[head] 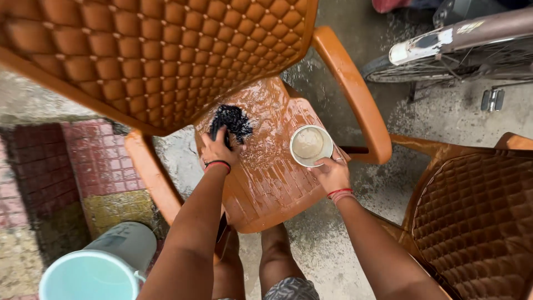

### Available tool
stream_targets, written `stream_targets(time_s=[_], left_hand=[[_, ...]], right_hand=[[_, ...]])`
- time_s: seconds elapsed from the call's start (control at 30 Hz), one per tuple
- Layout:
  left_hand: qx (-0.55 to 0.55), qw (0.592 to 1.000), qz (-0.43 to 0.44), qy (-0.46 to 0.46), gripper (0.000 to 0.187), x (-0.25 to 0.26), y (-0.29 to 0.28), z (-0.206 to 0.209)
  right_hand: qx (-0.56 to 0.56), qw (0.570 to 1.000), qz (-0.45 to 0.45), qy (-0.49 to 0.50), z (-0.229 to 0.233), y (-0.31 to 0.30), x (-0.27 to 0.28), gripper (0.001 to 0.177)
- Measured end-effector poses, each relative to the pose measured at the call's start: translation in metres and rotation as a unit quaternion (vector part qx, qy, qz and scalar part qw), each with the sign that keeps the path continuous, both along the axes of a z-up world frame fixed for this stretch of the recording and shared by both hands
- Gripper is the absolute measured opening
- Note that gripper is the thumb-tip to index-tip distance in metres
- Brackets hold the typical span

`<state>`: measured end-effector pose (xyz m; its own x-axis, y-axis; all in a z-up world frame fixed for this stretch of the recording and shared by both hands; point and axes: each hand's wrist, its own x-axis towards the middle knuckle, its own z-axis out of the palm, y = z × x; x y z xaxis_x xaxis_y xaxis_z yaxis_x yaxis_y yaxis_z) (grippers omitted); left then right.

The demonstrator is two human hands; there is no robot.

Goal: Clean and rinse plastic chairs using water and a cloth.

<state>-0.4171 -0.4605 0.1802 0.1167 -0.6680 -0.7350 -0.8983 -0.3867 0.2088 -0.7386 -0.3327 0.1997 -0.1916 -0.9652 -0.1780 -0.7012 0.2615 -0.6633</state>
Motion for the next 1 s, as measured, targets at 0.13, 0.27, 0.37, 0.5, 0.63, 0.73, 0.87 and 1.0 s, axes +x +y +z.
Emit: stream_targets(time_s=[0.13, 0.27, 0.37, 0.5, 0.63, 0.73, 0.87, 1.0], left_hand=[[0.003, 0.989, 0.144, 0.009, 0.113, -0.033, -0.019, -0.078], [-0.066, 0.986, 0.143, -0.063, 0.108, -0.089, -0.052, -0.105], [-0.151, 0.987, -0.042, -0.022, 0.084, -0.127, -0.043, -0.127], [-0.228, 0.906, -0.335, 0.120, 0.069, -0.124, 0.041, -0.129], [-0.051, 0.918, -0.392, 0.040, 0.082, -0.070, 0.061, -0.077], [-0.211, 0.931, -0.290, -0.068, 0.102, -0.045, 0.038, -0.123], [-0.312, 0.944, -0.095, -0.055, 0.083, -0.106, -0.015, -0.161], [-0.237, 0.934, -0.264, 0.042, 0.064, -0.196, 0.031, -0.135]], right_hand=[[-0.093, 0.994, 0.056, 0.018, 0.021, -0.004, 0.014, 0.028], [-0.085, 0.996, 0.012, 0.029, 0.004, 0.008, -0.006, 0.032], [-0.073, 0.996, -0.038, -0.042, -0.004, 0.015, -0.024, 0.029], [-0.138, 0.985, -0.047, -0.093, -0.007, 0.008, -0.032, 0.028], [-0.119, 0.990, -0.061, -0.047, -0.010, 0.017, -0.031, 0.032], [-0.135, 0.985, -0.087, -0.071, -0.016, 0.024, -0.033, 0.030], [-0.157, 0.978, -0.092, -0.101, -0.017, 0.033, -0.030, 0.031], [-0.178, 0.970, -0.115, -0.118, -0.009, 0.033, -0.026, 0.030]])
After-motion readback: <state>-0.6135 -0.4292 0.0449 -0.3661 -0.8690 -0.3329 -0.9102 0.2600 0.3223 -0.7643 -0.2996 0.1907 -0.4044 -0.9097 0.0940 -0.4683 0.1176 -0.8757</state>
